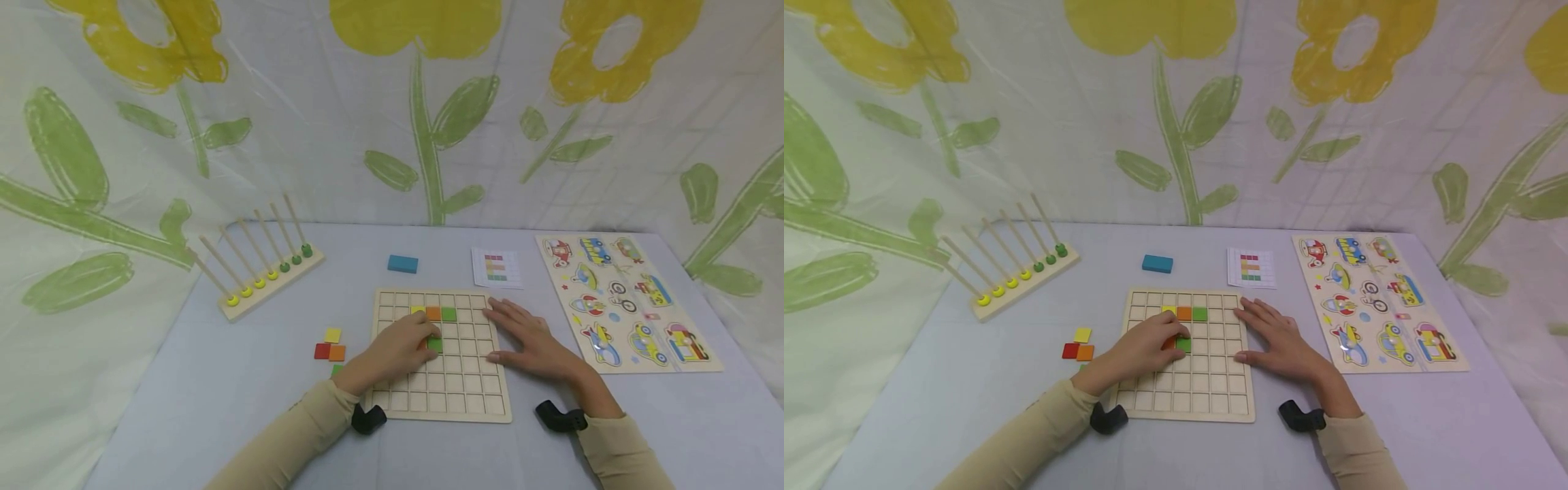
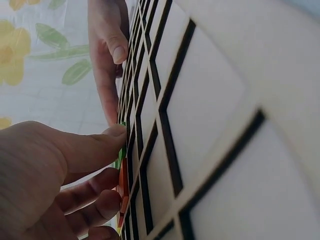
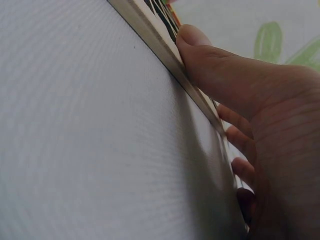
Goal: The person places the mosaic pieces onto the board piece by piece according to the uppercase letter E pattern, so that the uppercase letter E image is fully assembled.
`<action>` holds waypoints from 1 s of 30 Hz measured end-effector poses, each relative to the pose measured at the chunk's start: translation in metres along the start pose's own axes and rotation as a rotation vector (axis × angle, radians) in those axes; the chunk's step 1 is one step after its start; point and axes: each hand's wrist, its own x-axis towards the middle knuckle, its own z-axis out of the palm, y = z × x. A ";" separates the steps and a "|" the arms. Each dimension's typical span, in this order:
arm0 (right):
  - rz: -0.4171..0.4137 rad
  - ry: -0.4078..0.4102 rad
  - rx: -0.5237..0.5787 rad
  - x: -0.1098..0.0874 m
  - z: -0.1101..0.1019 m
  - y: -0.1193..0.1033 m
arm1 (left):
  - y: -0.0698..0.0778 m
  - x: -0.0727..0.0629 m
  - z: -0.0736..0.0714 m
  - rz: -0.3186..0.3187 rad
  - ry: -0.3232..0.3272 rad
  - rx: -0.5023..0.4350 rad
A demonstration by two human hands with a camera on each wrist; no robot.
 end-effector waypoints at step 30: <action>-0.011 -0.009 0.000 -0.001 -0.002 -0.001 | -0.064 -0.128 -0.048 -0.415 0.284 0.028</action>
